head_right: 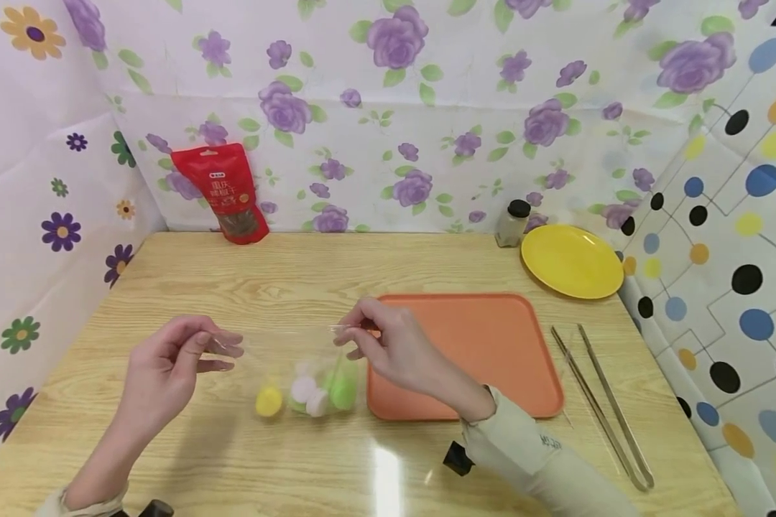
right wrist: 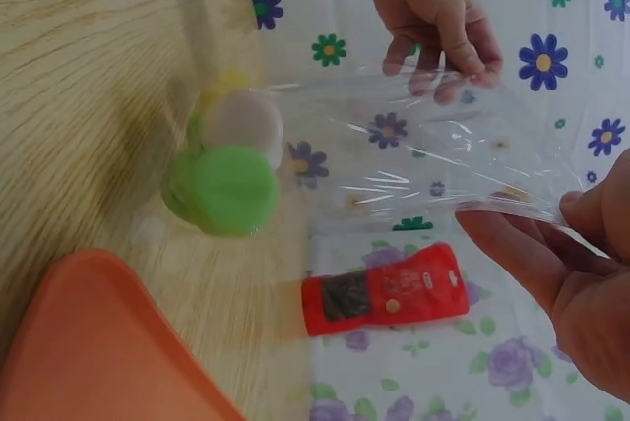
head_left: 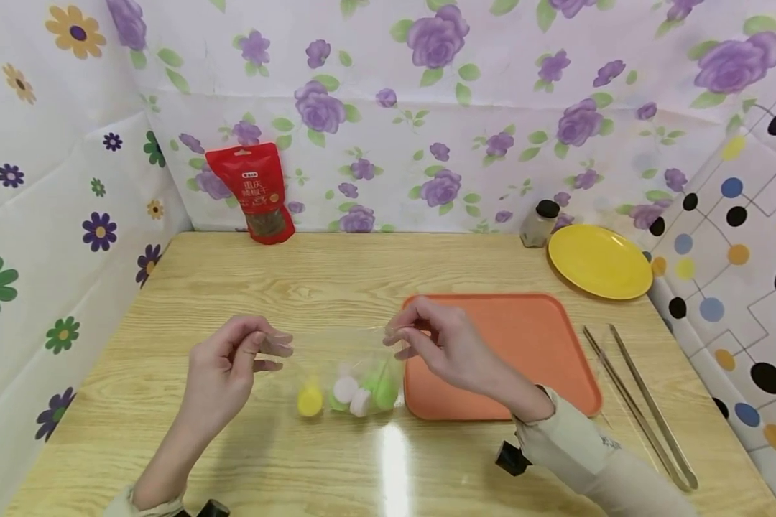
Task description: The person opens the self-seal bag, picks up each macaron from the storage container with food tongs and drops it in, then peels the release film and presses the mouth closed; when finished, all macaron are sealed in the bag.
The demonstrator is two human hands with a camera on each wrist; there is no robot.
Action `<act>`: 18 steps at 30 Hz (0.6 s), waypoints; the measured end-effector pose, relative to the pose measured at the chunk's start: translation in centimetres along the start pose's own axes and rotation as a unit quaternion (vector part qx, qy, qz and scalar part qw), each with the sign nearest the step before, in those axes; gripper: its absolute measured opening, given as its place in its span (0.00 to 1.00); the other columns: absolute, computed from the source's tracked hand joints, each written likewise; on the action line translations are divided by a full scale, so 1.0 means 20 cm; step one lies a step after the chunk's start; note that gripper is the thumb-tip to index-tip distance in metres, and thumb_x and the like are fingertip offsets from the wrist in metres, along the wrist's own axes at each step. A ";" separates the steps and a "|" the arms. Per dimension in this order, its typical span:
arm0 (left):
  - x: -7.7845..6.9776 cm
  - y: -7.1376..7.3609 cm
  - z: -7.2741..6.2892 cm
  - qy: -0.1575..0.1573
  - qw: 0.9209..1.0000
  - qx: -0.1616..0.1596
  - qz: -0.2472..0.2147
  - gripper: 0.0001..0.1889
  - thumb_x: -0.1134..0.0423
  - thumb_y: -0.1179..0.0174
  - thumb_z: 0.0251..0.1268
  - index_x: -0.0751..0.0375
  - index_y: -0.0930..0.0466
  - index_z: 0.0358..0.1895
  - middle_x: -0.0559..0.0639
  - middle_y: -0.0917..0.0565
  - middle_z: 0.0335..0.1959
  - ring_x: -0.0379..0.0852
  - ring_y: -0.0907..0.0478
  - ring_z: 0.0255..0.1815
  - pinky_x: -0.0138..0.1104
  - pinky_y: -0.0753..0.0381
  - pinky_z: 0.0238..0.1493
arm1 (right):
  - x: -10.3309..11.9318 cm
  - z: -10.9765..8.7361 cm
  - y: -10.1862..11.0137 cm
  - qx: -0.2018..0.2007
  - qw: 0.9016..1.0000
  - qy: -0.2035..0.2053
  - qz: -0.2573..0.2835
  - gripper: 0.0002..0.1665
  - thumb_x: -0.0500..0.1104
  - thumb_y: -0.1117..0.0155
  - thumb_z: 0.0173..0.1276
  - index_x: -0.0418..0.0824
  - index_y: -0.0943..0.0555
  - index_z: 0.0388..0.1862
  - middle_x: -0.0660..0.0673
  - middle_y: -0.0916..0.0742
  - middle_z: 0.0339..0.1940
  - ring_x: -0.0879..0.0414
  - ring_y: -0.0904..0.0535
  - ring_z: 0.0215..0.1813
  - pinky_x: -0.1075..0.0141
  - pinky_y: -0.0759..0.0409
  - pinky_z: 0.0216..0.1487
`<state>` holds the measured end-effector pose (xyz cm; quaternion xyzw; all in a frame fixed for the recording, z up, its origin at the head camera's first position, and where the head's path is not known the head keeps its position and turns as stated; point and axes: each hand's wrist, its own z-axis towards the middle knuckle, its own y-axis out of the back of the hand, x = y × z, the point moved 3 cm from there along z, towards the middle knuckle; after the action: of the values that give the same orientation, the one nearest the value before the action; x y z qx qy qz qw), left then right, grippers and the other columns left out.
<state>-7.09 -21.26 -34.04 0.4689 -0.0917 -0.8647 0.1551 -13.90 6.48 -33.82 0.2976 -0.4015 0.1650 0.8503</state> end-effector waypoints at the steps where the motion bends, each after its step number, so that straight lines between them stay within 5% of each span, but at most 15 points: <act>1: 0.00 0.00 0.00 0.003 1.000 0.006 -0.001 0.09 0.82 0.53 0.73 0.70 0.23 0.42 0.60 0.13 0.35 0.42 0.13 0.32 0.35 0.12 0.27 | -0.01 0.01 0.00 0.005 1.000 -0.009 -0.001 0.04 0.27 0.46 0.75 0.33 0.25 0.42 0.38 0.14 0.41 0.49 0.12 0.42 0.63 0.11 0.35; 13: 0.07 0.01 0.03 0.002 0.998 0.050 -0.024 0.09 0.81 0.57 0.76 0.71 0.27 0.43 0.60 0.13 0.34 0.45 0.13 0.28 0.37 0.13 0.23 | -0.06 0.04 -0.03 0.031 0.997 -0.067 0.020 0.02 0.28 0.53 0.78 0.31 0.32 0.43 0.33 0.14 0.45 0.47 0.12 0.43 0.61 0.11 0.36; 18: 0.18 0.02 0.10 0.099 0.990 0.079 -0.059 0.07 0.74 0.58 0.80 0.70 0.29 0.45 0.64 0.14 0.34 0.51 0.15 0.22 0.42 0.14 0.18 | -0.14 0.10 -0.03 0.027 0.984 -0.147 0.097 0.02 0.30 0.55 0.80 0.30 0.33 0.44 0.33 0.15 0.47 0.41 0.12 0.40 0.54 0.11 0.29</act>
<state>-10.63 -22.84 -35.67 0.5674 -0.1162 -0.8119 0.0741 -16.45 4.65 -35.19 0.3010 -0.5442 0.2123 0.7538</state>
